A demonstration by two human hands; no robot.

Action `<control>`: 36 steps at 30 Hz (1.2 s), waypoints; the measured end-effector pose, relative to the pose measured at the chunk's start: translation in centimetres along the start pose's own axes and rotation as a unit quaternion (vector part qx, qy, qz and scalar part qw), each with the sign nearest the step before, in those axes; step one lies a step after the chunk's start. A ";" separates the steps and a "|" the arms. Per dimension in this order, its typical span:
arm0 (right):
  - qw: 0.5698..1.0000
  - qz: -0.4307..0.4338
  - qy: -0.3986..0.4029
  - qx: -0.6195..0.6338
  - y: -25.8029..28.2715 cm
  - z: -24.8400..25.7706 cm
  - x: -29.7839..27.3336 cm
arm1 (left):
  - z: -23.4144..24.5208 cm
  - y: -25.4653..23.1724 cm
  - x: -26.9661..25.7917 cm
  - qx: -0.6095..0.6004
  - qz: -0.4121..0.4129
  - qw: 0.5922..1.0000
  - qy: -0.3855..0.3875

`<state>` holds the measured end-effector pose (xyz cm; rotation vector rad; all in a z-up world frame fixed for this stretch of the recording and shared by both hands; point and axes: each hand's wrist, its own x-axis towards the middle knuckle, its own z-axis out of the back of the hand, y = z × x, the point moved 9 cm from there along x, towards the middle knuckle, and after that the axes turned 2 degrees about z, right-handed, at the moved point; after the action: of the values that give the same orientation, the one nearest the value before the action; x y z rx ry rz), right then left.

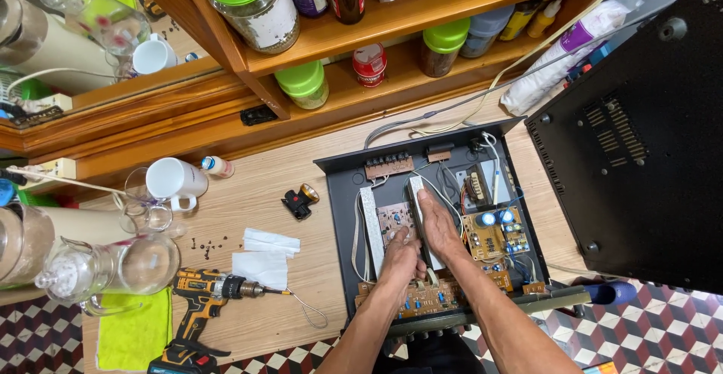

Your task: The person works on an open electronic device, likely an amplifier, placed on a wooden table. They use their hands to touch and adjust internal components and wires while occasionally holding a smartphone. A power drill is visible on the table but is not used during the clip.

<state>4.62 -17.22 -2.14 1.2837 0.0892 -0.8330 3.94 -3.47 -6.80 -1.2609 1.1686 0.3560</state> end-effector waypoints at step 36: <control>1.000 -0.005 -0.008 -0.002 -0.2 0.2 -0.1 | 7.9 -6.9 1.5 0.130 -0.218 0.955 -0.152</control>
<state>4.33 -17.33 -2.16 1.2737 0.0846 -0.8519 13.61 0.44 -5.34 -1.1455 0.6285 0.0582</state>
